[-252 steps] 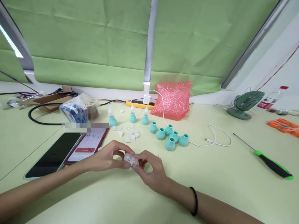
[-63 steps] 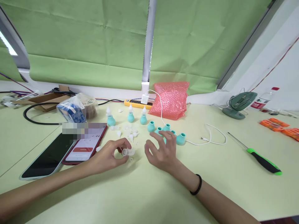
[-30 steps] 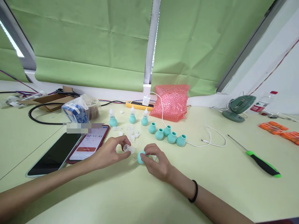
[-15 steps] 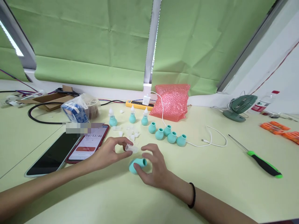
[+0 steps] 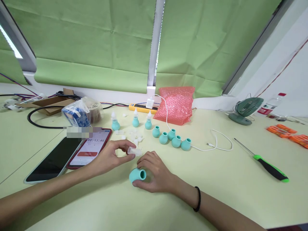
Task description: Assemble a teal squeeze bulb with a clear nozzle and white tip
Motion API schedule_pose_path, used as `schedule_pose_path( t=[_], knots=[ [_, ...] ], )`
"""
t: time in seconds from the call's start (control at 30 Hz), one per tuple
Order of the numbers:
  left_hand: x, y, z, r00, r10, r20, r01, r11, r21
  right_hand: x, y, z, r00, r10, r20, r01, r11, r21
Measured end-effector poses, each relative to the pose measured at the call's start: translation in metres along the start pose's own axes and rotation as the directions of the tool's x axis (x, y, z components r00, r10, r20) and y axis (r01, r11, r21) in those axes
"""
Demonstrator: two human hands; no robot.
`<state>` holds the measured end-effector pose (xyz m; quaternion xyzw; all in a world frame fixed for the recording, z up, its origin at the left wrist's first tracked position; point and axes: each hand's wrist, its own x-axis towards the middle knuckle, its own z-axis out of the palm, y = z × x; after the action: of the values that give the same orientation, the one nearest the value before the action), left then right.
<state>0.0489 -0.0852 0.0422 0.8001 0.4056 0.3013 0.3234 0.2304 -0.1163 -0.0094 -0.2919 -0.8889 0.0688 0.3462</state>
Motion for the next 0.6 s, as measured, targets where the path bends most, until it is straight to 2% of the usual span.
schedule_pose_path(
  t=[0.13, 0.2, 0.3, 0.43, 0.6],
  knots=[
    [0.000, 0.000, 0.000, 1.000, -0.002, 0.006, 0.002, 0.998, -0.063, 0.000, -0.004, 0.000, 0.998, 0.006, 0.059, -0.011, 0.996, 0.083],
    [0.000, -0.002, 0.000, 1.000, -0.001, 0.005, 0.001, 0.995, -0.103, -0.001, -0.005, 0.001, 0.998, 0.026, 0.051, -0.032, 0.994, 0.105],
    [0.001, -0.004, 0.002, 1.000, 0.001, 0.015, 0.002, 0.984, -0.177, -0.002, -0.002, 0.003, 0.994, 0.068, -0.083, -0.057, 0.990, 0.128],
    [0.001, -0.003, 0.002, 0.999, -0.013, 0.036, 0.022, 0.961, -0.275, -0.002, 0.009, 0.004, 0.934, 0.140, -0.329, -0.118, 0.989, 0.086],
    [0.000, -0.002, 0.003, 0.999, -0.020, 0.049, 0.034, 0.949, -0.313, -0.002, 0.013, 0.004, 0.895, 0.173, -0.411, -0.162, 0.985, 0.062]
  ],
)
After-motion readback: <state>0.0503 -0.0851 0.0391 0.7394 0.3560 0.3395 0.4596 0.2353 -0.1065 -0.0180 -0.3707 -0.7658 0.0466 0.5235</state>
